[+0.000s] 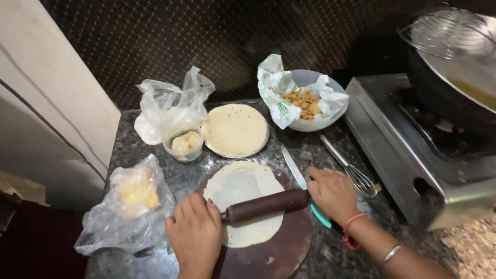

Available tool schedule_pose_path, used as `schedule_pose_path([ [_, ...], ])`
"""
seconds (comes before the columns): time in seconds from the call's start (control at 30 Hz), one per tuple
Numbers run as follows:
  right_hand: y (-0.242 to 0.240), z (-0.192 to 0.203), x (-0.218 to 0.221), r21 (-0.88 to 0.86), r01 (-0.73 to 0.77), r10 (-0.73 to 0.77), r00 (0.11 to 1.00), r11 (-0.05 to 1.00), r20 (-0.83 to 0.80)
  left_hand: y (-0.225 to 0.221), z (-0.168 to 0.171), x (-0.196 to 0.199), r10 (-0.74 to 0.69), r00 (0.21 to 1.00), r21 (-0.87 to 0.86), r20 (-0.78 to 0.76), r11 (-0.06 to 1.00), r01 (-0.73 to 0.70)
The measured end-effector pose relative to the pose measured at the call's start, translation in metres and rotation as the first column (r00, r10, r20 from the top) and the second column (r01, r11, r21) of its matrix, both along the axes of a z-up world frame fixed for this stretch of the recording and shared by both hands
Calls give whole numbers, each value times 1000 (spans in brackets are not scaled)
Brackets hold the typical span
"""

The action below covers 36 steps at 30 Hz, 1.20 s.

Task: Rolling out dough and shaping it into flatbread on a wooden board.

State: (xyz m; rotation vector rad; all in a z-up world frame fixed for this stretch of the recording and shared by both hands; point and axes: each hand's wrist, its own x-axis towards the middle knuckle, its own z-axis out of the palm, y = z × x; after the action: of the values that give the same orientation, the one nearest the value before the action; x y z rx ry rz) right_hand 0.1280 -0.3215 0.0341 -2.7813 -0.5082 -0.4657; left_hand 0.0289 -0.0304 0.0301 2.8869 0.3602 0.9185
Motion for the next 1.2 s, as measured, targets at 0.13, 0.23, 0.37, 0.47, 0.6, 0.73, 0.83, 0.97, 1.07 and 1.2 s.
schedule_pose_path([
  [0.13, -3, 6, -26, -14, -24, 25, 998, 1000, 51, -7, -12, -25, 2, 996, -3, 91, 1000, -2],
  [0.23, -4, 8, -38, -18, -11, 12, 999, 1000, 42, -13, -28, -40, 24, 990, -10, 142, 1000, -23],
  [0.37, -9, 3, -54, -38, 29, -30, 1000, 999, -8, -17, -42, -63, -24, 990, -108, 138, 993, 40],
  [0.47, -12, -3, -60, -63, 40, -42, 998, 997, -37, -8, -57, -72, -87, 995, -83, -47, 993, 83],
  [0.6, -3, 9, -63, -67, 107, -116, 983, 992, -142, 9, -48, -65, -109, 962, -190, -250, 980, 61],
  [0.73, 20, 20, -46, 3, 167, -162, 963, 986, -216, 28, -17, -47, 62, 949, -112, -308, 989, -101],
  [0.83, 36, 14, -35, 67, 99, -87, 984, 993, -156, 41, -17, -38, 56, 970, -87, -235, 993, -79],
  [0.97, 50, 6, -26, 72, 2, -4, 1000, 997, 29, 50, -25, -31, 15, 963, -128, -270, 990, -51],
  [1.07, 41, -8, -42, 43, -15, 12, 998, 999, 58, 48, -51, -41, 18, 993, -32, -118, 999, -22],
  [1.2, 26, 1, -60, 58, -49, 47, 998, 997, 28, 43, -43, -56, -25, 943, -130, -331, 991, -20],
])
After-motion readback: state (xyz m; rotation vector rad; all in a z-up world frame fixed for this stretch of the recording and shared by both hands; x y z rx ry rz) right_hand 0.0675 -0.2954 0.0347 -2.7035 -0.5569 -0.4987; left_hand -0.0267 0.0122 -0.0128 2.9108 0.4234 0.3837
